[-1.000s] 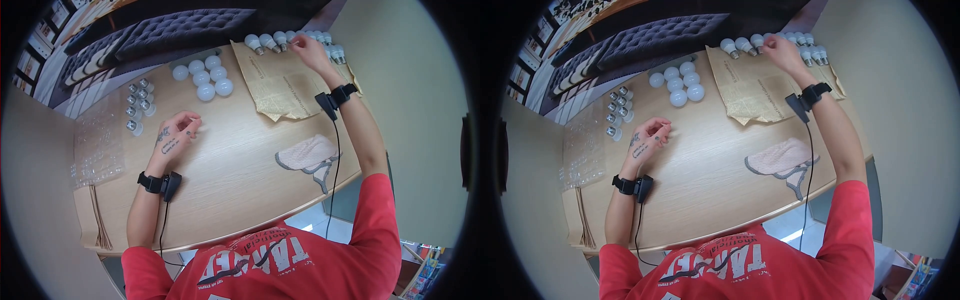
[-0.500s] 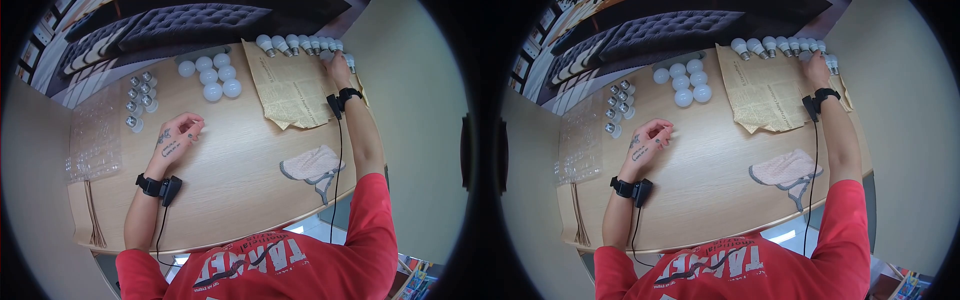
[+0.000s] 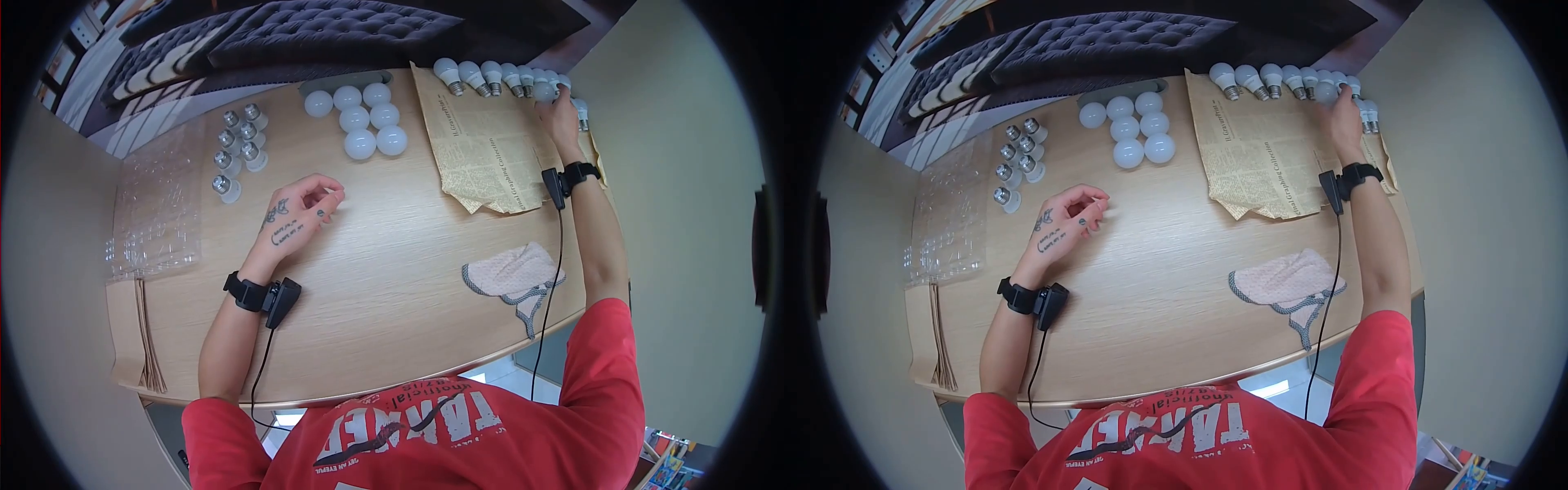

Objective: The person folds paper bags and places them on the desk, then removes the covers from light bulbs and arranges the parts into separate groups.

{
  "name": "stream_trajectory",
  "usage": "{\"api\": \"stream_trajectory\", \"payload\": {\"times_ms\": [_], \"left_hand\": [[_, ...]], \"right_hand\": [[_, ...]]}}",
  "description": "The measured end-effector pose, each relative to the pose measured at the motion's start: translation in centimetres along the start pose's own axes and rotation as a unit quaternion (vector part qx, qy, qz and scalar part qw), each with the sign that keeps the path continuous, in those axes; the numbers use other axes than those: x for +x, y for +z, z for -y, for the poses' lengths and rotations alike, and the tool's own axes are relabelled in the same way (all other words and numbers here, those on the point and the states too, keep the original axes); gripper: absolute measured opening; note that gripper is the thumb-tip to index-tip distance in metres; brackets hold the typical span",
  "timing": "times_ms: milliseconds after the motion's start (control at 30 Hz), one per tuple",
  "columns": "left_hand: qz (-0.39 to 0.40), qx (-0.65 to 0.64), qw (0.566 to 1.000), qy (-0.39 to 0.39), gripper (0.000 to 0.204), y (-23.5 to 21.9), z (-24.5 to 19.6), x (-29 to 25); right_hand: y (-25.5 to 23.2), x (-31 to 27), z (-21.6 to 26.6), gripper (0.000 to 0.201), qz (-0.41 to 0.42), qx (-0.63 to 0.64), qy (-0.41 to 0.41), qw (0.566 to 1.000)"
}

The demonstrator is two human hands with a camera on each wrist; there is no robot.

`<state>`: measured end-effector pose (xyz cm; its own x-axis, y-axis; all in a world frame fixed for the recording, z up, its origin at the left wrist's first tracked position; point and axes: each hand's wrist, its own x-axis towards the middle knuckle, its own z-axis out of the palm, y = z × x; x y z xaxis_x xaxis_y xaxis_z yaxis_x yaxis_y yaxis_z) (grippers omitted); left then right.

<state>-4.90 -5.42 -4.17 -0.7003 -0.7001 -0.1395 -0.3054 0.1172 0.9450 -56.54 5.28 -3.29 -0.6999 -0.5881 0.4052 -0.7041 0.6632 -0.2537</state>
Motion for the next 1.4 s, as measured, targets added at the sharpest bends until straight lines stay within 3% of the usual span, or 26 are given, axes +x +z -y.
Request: {"api": "stream_trajectory", "payload": {"times_ms": [33, 133, 333, 467, 533, 633, 867, 1400], "left_hand": [[-0.002, 0.004, 1.000, 0.003, 0.022, 0.0, -0.1, 0.0], [-0.005, 0.014, 1.000, 0.010, 0.022, 0.1, -0.3, -0.2], [-0.012, 0.043, 0.999, 0.022, 0.024, 0.2, -1.8, -0.7], [-0.019, 0.043, 0.998, 0.046, 0.029, 0.3, -2.3, -0.9], [-0.012, -0.006, 1.000, 0.027, 0.031, 0.5, -3.4, -1.2], [-0.004, -0.100, 0.995, 0.026, 0.038, 0.8, -3.3, -1.2], [0.033, -0.212, 0.976, 0.022, 0.044, 1.5, -3.1, -1.4], [-0.058, -0.270, 0.961, -0.009, 0.032, 2.8, -3.3, -1.9]], "right_hand": [[-0.4, -0.3, 0.4, 0.071, -0.017, 0.026, -0.015, 0.999], [-5.0, -3.4, 5.9, 0.071, 0.048, 0.170, -0.021, 0.984], [-7.1, -9.6, 13.2, 0.058, 0.095, 0.399, -0.107, 0.906], [-6.8, -14.1, 17.4, 0.053, 0.123, 0.428, -0.170, 0.879], [-7.1, -16.8, 19.7, 0.055, 0.182, 0.457, -0.166, 0.854], [-6.3, -19.6, 21.9, 0.059, 0.204, 0.467, -0.199, 0.837], [-4.1, -22.5, 23.9, 0.060, 0.186, 0.509, -0.240, 0.805], [-4.0, -24.2, 24.5, 0.046, 0.246, 0.559, -0.213, 0.763]]}}
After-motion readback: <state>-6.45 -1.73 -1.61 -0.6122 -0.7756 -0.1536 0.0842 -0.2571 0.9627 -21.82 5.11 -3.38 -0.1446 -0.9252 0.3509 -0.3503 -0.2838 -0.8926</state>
